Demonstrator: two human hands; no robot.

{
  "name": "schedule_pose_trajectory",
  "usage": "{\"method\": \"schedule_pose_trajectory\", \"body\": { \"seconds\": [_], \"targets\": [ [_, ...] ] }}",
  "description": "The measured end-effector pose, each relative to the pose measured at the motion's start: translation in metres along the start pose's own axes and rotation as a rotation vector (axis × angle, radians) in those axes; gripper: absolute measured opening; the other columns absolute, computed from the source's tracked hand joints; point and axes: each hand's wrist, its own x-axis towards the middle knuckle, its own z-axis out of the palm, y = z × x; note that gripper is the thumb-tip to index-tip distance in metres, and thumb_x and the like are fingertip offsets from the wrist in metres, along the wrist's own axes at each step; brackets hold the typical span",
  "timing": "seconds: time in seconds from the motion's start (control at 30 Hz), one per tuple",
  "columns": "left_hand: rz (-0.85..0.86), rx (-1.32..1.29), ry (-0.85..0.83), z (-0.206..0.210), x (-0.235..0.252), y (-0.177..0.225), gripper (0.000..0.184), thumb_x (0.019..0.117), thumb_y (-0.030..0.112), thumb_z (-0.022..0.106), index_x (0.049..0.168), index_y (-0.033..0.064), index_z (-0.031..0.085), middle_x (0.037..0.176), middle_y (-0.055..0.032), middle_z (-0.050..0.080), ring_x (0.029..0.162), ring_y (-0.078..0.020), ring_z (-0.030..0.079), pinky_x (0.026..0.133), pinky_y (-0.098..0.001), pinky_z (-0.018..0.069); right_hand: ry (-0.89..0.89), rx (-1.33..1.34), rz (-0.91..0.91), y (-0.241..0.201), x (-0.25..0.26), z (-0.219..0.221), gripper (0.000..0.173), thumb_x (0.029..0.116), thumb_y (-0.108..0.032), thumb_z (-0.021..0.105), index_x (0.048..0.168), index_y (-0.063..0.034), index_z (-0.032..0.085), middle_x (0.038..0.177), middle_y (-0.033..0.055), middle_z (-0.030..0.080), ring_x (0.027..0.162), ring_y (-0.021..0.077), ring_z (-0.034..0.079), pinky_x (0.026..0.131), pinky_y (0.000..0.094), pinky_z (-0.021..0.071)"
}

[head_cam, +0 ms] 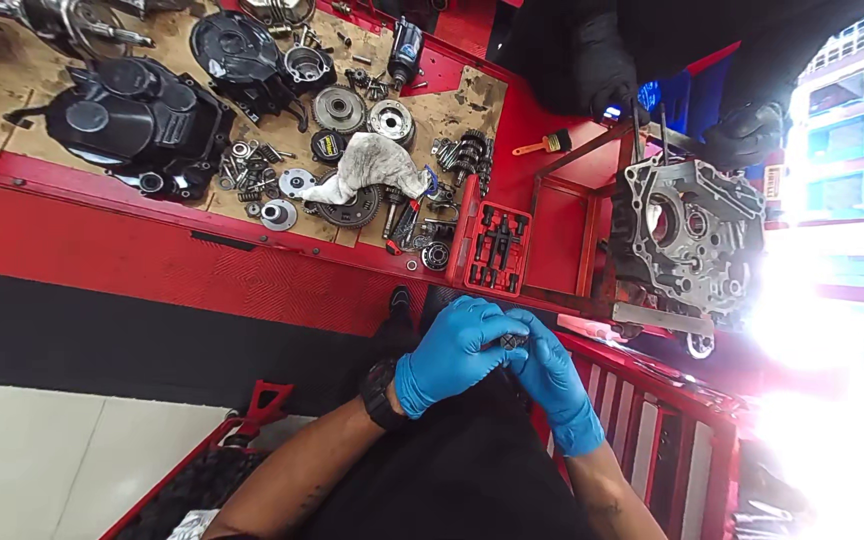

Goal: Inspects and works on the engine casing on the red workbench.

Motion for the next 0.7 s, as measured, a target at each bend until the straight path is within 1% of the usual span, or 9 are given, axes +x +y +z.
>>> {"method": "schedule_pose_trajectory", "body": {
  "seconds": [0.07,0.13,0.2,0.3,0.37,0.43,0.57,0.67,0.7],
  "targets": [
    [-0.023,-0.021,0.001,0.001,-0.001,0.0,0.021,0.0929,0.027,0.075,0.107,0.0112,0.078,0.093,-0.0032,0.074,0.093,-0.0131,0.067,0.092,-0.0321,0.0508,0.041,-0.007,0.008,0.0,-0.002,0.0,0.027,0.1015,-0.028,0.062,0.123,-0.013,0.067,0.11,0.0053,0.072,0.09,0.0115,0.07,0.078,0.0273,0.0594],
    [-0.061,-0.078,0.005,0.001,0.0,0.001,0.022,0.0923,0.027,0.076,0.106,0.0106,0.078,0.095,-0.0025,0.075,0.095,-0.0112,0.067,0.093,-0.0312,0.0513,0.101,-0.094,0.023,0.001,-0.003,0.002,0.038,0.1008,-0.047,0.058,0.114,-0.0141,0.072,0.098,0.0039,0.075,0.076,0.0094,0.071,0.065,0.0247,0.06],
    [-0.151,-0.247,0.013,0.0,0.0,-0.001,0.021,0.0905,0.021,0.079,0.107,0.0069,0.078,0.099,-0.0035,0.075,0.097,-0.009,0.068,0.093,-0.0282,0.054,0.105,-0.215,0.004,-0.002,-0.006,0.004,0.047,0.0993,-0.052,0.058,0.126,-0.0149,0.068,0.109,0.004,0.074,0.085,0.0108,0.071,0.073,0.0266,0.0603],
    [-0.322,-0.576,0.036,0.001,-0.005,-0.01,0.021,0.0882,0.006,0.078,0.108,-0.0013,0.075,0.106,-0.0074,0.075,0.098,-0.0113,0.071,0.088,-0.0277,0.0598,0.274,-0.507,-0.118,-0.017,-0.011,0.017,0.024,0.0976,-0.017,0.067,0.12,-0.007,0.067,0.098,0.0057,0.074,0.083,0.0134,0.072,0.076,0.0298,0.0619],
    [-0.394,-0.695,0.032,0.003,-0.011,-0.014,0.021,0.0884,0.001,0.075,0.109,-0.0031,0.073,0.108,-0.0079,0.074,0.098,-0.0127,0.071,0.087,-0.0287,0.06,0.369,-0.802,-0.193,-0.023,-0.015,0.025,0.017,0.0984,-0.021,0.067,0.109,-0.0086,0.071,0.084,-0.0015,0.074,0.074,0.0075,0.07,0.069,0.0244,0.0607],
    [-0.433,-0.75,0.027,0.005,-0.014,-0.015,0.022,0.0876,-0.002,0.075,0.109,-0.0035,0.072,0.106,-0.0073,0.074,0.096,-0.0122,0.071,0.086,-0.0284,0.0602,0.325,-0.954,-0.201,-0.029,-0.018,0.028,0.031,0.0951,-0.023,0.071,0.122,-0.0071,0.067,0.096,-0.0014,0.074,0.086,0.0083,0.07,0.078,0.0263,0.0608],
    [-0.461,-0.776,0.014,0.009,-0.017,-0.016,0.022,0.0872,-0.001,0.076,0.109,-0.0033,0.073,0.105,-0.0082,0.075,0.094,-0.0132,0.072,0.086,-0.0291,0.0607,0.347,-1.025,-0.22,-0.027,-0.016,0.031,0.015,0.0974,-0.015,0.066,0.108,-0.0047,0.071,0.085,-0.0021,0.073,0.075,0.0047,0.069,0.069,0.0213,0.0594],
    [-0.484,-0.784,0.016,0.008,-0.015,-0.015,0.022,0.0875,-0.002,0.075,0.109,-0.0039,0.072,0.105,-0.0086,0.074,0.094,-0.0137,0.072,0.085,-0.0293,0.0608,0.264,-1.023,-0.177,-0.031,-0.018,0.029,0.033,0.0949,-0.013,0.069,0.126,-0.002,0.064,0.103,0.002,0.073,0.092,0.0092,0.07,0.084,0.0271,0.0602],
    [-0.496,-0.788,0.01,0.008,-0.016,-0.016,0.022,0.0875,-0.002,0.075,0.109,-0.0041,0.072,0.105,-0.0089,0.074,0.093,-0.0143,0.072,0.085,-0.0301,0.0612,0.289,-1.014,-0.17,-0.029,-0.019,0.03,0.027,0.0951,-0.011,0.068,0.12,-0.0019,0.066,0.097,0.0014,0.073,0.086,0.0088,0.07,0.079,0.0264,0.0608]
  ]
}}
